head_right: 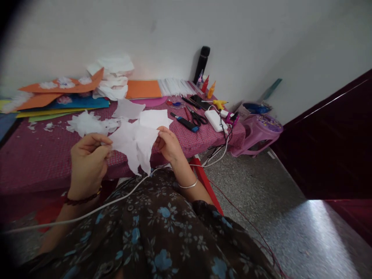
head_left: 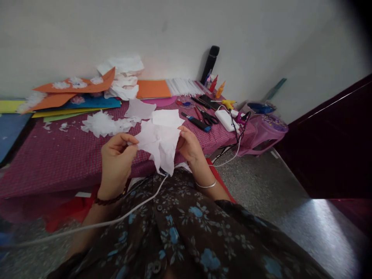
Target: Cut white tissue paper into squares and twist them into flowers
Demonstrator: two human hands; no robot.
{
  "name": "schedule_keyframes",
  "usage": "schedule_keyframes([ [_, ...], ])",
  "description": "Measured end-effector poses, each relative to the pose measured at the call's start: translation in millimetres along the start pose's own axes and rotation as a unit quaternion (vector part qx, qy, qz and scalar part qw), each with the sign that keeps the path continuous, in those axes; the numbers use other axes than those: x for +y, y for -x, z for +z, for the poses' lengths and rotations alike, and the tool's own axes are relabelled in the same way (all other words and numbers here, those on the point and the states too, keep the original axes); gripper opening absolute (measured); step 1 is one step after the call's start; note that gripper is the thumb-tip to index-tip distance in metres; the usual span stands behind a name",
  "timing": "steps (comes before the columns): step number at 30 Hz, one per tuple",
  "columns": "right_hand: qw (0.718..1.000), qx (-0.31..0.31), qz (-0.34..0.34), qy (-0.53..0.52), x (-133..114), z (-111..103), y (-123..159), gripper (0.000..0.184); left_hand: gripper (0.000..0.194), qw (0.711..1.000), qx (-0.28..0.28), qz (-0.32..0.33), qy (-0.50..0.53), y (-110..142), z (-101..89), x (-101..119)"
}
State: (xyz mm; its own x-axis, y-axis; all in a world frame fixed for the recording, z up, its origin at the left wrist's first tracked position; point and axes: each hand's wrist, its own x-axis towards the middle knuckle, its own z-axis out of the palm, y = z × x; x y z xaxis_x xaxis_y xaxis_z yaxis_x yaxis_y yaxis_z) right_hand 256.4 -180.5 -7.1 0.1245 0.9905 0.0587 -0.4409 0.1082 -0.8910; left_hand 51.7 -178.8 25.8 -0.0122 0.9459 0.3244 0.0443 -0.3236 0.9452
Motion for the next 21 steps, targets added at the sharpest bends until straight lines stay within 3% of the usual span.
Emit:
schedule_keyframes([
  [6,0.999,0.002,-0.033,0.033,2,-7,-2,0.025,0.019,0.991,-0.126,-0.037,-0.019,-2,-1.7,4],
  [11,0.997,0.013,-0.042,0.065,1,-3,0,0.025,0.027,0.989,-0.132,-0.038,-0.056,-4,1.5,-2],
  [14,0.998,0.033,-0.03,0.043,-1,0,2,0.025,0.027,0.978,-0.114,0.067,-0.16,0,9.0,-2],
  [17,0.999,0.039,-0.026,0.026,-3,6,4,0.025,0.029,0.925,-0.128,0.223,-0.279,7,21.0,1],
  [19,0.999,0.032,-0.03,0.022,-3,10,5,0.024,0.028,0.891,-0.153,0.265,-0.336,10,29.1,0],
  [21,0.998,0.023,-0.041,0.033,-4,14,8,0.022,0.022,0.882,-0.157,0.264,-0.359,9,35.5,-6],
])
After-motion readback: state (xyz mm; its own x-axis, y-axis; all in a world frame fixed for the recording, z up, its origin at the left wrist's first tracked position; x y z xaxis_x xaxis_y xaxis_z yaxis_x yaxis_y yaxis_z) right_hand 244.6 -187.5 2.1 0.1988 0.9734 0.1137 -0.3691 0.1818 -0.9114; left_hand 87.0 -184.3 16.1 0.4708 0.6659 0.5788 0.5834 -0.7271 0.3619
